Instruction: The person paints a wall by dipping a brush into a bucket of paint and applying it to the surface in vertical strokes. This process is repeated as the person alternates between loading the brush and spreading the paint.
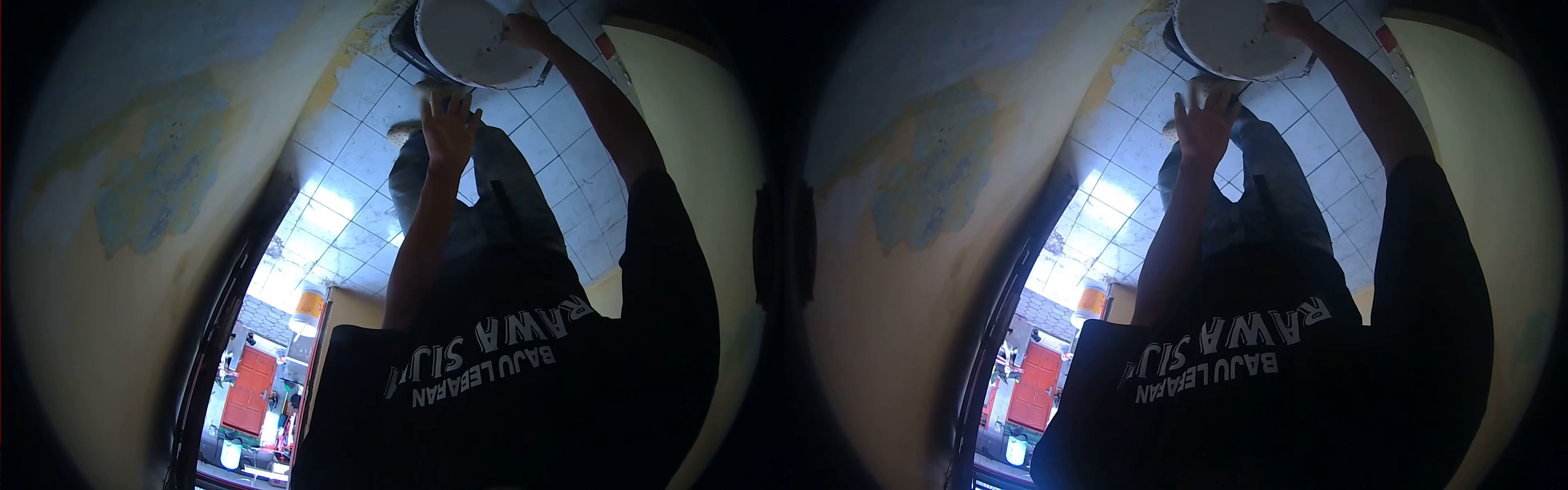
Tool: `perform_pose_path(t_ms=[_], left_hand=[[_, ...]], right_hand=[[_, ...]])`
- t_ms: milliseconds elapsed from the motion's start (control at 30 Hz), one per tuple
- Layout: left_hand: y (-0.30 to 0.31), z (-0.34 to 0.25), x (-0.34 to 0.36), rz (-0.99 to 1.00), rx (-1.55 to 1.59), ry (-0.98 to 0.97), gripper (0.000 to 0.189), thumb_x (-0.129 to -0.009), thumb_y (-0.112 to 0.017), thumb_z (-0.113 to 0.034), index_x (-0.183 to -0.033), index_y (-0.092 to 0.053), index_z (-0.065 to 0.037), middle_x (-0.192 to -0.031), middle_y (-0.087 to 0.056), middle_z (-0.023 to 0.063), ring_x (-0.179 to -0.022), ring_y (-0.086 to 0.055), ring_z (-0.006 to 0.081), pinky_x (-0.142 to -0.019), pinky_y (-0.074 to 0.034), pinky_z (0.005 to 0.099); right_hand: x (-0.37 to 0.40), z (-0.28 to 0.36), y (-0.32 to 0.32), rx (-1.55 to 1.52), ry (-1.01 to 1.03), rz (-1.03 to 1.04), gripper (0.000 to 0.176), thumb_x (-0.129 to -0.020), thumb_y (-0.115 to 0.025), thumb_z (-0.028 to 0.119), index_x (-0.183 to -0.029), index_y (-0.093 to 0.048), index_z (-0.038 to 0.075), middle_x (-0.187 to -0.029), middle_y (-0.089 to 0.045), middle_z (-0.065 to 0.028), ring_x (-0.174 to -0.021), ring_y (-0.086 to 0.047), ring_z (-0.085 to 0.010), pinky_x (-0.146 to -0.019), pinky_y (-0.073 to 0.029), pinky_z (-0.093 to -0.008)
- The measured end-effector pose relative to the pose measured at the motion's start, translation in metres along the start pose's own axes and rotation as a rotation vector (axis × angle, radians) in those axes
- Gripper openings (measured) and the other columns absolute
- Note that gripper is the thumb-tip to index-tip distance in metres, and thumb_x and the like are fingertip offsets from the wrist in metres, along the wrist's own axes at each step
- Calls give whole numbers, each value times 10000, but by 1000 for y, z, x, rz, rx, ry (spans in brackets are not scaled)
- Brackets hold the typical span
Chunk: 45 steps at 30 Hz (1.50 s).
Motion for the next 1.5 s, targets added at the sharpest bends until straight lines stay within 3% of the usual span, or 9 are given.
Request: perform_pose_path(t_ms=[167,267,433,533,667,767,900,1167,1500], left_hand=[[-1,9,-12,-7,21,1,750,-1077,-282,-608,-1673,-2,-248,-1681,-226,181,-1582,-184,348,-1276,-126,578],[-8,19,-16,42,-53,16,857,-1042,-371,-652,-1667,81,-280,-1737,-25,172,-1605,-65,356,-1277,-56,560],[-8,33,-18,-39,-50,50,792,-1065,-321,-613,-1674,23,-241,-1722,-112,173,-1603,-98,333,-1277,-77,574],[-6,33,-17,-48,-46,48,789,-1067,-329,-604,-1674,12,-234,-1718,-127,172,-1598,-124,331,-1276,-77,576],[-1,21,-15,-66,-56,25,777,-1070,-334,-591,-1674,-7,-227,-1707,-164,175,-1585,-181,335,-1274,-106,576],[11,2,-6,19,-98,1,847,-1045,-416,-617,-1676,20,-256,-1732,-84,175,-1597,-120,356,-1268,-84,572],[25,-42,21,-86,-65,-69,727,-1078,-395,-519,-1667,-111,-199,-1656,-273,178,-1539,-282,371,-1251,-225,579],[20,-122,66,-106,-70,-210,710,-1066,-426,-507,-1652,-186,-186,-1632,-312,187,-1531,-308,357,-1265,-235,558],[-53,-133,93,80,-64,-256,672,-1077,-426,-448,-1638,-212,-147,-1652,-311,171,-1546,-302,333,-1280,-231,517]], right_hand=[[-2,16,0,145,44,87,351,-994,-612,360,-958,-727,30,-983,-751,-202,-900,-759,-323,-773,-602,-474],[-7,21,-7,99,12,254,310,-982,-627,307,-971,-714,10,-959,-747,-208,-886,-764,-322,-740,-610,-458],[-24,26,-26,300,247,22,248,-925,-680,231,-987,-709,-7,-953,-744,-202,-890,-760,-309,-754,-617,-444],[20,63,37,241,384,73,253,-927,-685,233,-1018,-701,-3,-984,-737,-201,-910,-750,-316,-765,-610,-460],[11,54,23,78,125,274,301,-978,-646,300,-1069,-693,17,-1022,-724,-202,-940,-732,-352,-802,-583,-492],[16,41,13,-179,203,127,432,-997,-583,404,-1019,-681,-16,-998,-738,-236,-954,-728,-406,-855,-568,-528],[33,27,6,-235,87,117,404,-1004,-558,388,-1062,-684,8,-1031,-727,-260,-979,-724,-419,-868,-564,-537],[67,20,-12,-61,-109,94,245,-965,-546,193,-1045,-684,8,-1007,-742,-234,-957,-746,-391,-798,-599,-538],[102,40,33,-107,-191,-243,235,-952,-590,151,-1155,-597,33,-917,-731,-175,-826,-755,-352,-688,-613,-498]])
Point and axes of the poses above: each hand's wrist, its own x-axis away from the middle knuckle, its own y-axis out of the back of the hand, z = x × y, the point moved 9 cm from there along -x, towards the middle knuckle
